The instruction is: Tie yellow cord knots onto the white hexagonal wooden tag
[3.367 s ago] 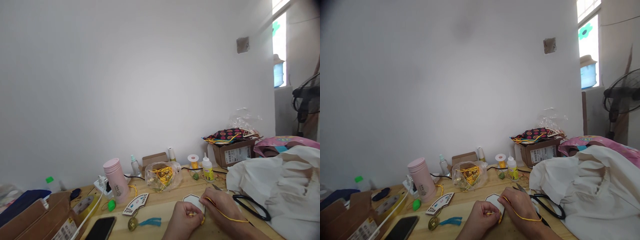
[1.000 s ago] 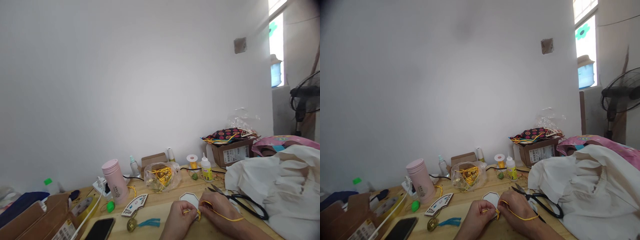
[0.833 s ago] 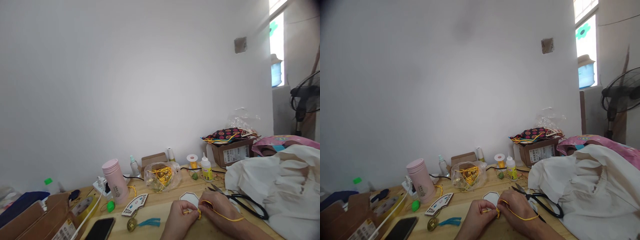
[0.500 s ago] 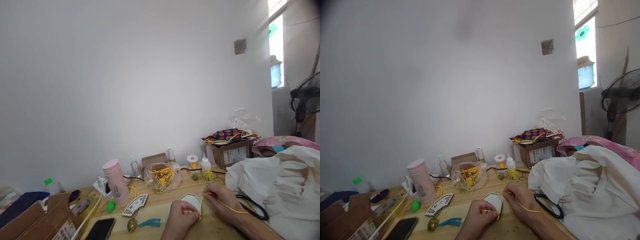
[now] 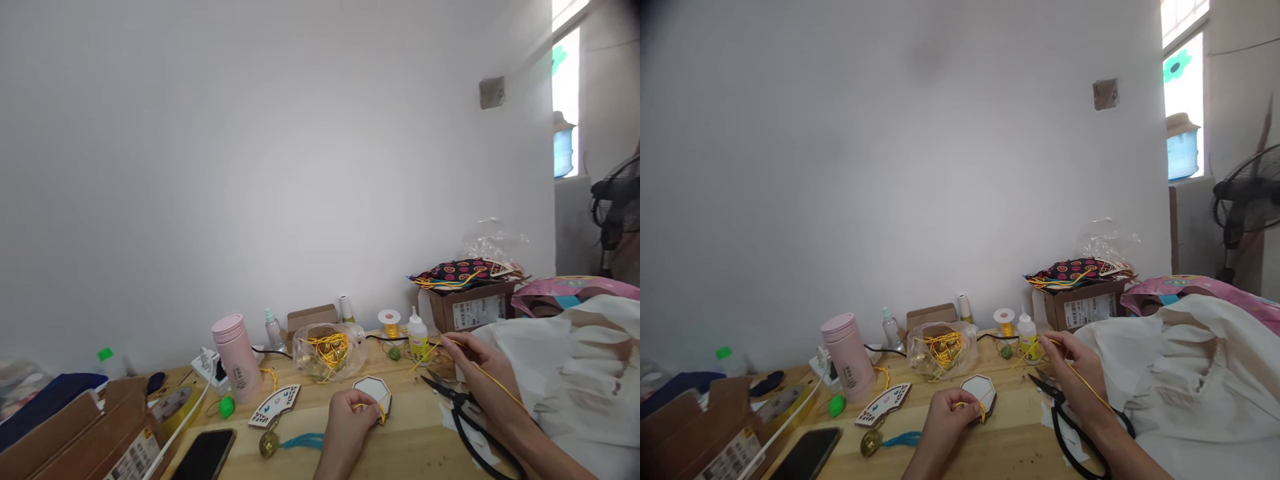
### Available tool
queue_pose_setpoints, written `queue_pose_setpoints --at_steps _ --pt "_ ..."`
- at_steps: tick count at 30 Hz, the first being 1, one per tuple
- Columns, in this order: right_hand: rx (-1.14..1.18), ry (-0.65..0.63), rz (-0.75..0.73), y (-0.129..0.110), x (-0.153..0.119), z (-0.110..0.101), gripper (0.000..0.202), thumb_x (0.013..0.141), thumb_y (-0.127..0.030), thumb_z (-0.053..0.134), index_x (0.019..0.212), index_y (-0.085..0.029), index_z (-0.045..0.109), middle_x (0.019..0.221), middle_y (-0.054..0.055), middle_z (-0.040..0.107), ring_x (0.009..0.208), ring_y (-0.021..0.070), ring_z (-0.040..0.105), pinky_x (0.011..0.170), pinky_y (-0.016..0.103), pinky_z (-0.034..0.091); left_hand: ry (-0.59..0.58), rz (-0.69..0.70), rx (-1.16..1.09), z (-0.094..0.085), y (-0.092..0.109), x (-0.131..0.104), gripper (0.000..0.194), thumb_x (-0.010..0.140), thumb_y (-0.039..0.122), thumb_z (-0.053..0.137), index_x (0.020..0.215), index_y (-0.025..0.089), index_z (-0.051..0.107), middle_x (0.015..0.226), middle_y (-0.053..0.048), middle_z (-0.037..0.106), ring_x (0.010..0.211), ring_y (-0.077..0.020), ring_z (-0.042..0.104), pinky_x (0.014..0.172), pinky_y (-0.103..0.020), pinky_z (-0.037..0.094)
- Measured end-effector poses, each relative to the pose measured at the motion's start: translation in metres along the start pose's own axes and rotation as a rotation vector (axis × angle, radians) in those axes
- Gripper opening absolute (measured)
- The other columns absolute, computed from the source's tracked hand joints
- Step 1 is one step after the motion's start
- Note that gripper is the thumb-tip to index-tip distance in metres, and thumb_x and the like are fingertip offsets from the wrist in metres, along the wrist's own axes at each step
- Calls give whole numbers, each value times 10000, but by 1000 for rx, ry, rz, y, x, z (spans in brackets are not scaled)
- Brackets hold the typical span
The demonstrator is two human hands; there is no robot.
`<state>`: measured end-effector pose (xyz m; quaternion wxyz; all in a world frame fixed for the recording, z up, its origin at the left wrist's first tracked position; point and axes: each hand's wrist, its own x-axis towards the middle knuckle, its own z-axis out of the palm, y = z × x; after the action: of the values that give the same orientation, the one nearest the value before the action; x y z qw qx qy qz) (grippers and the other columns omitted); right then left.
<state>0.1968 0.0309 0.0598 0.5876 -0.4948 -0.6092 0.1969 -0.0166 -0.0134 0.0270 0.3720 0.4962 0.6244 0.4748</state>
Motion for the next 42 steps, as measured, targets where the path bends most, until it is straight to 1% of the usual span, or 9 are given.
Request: queue_pose_setpoints --at_steps 4,7,9,11,15,20,28,38,42 --pt "-17 227 -22 -2 3 -2 341 736 -390 431 1021 -203 458 983 54 526 779 179 522 695 303 430 4 12 42 1 0 -2 162 505 270 602 564 121 626 415 51 448 425 -67 326 442 -189 221" --pt "-112 283 -219 -1 3 1 367 727 -357 444 1059 -203 424 1071 72 469 938 221 458 829 375 359 -11 28 63 3 -2 -2 168 522 279 595 579 123 621 416 58 409 424 -60 293 430 -186 199" --pt "-145 141 -386 0 -3 7 308 731 -307 454 1022 -207 456 1052 76 493 987 224 431 863 377 328 -30 28 94 5 -3 -3 182 535 283 589 599 114 615 411 68 359 423 -55 259 422 -186 171" --pt "-143 -149 -490 0 -14 16 279 740 -267 458 1014 -217 476 1023 73 529 983 212 442 852 353 337 -80 37 107 7 -2 -4 192 550 285 579 610 105 609 415 73 331 423 -51 237 419 -187 151" --pt "-101 -644 -530 -6 -40 29 347 701 -292 529 1040 -229 492 985 47 571 915 196 483 794 296 362 -181 94 80 10 1 -9 177 577 265 559 600 97 611 446 62 356 436 -48 239 426 -190 160" --pt "-232 -848 -407 -13 -40 28 188 749 -209 447 851 -246 601 759 -11 630 726 144 543 649 226 366 -226 64 88 12 0 -11 195 585 281 567 618 91 602 417 74 334 414 -41 205 411 -197 118" --pt "-200 -857 -381 -15 -32 22 212 766 -230 426 785 -215 636 717 5 644 675 128 549 594 201 354 -240 80 105 13 0 -11 213 594 311 577 610 99 588 403 87 283 406 -40 181 399 -204 91" --pt "48 -751 63 -3 -41 35 338 717 -428 419 664 -163 622 611 -13 532 598 126 459 509 204 338 -186 97 131 15 -3 -10 323 584 418 581 607 98 615 436 59 362 421 -43 231 416 -190 154" --pt "267 -789 294 4 -46 45 281 704 -354 387 700 -162 592 374 -83 312 363 75 283 359 184 200 -158 44 46 16 -3 -10 327 550 411 606 606 90 620 465 36 449 444 -60 326 447 -186 240"
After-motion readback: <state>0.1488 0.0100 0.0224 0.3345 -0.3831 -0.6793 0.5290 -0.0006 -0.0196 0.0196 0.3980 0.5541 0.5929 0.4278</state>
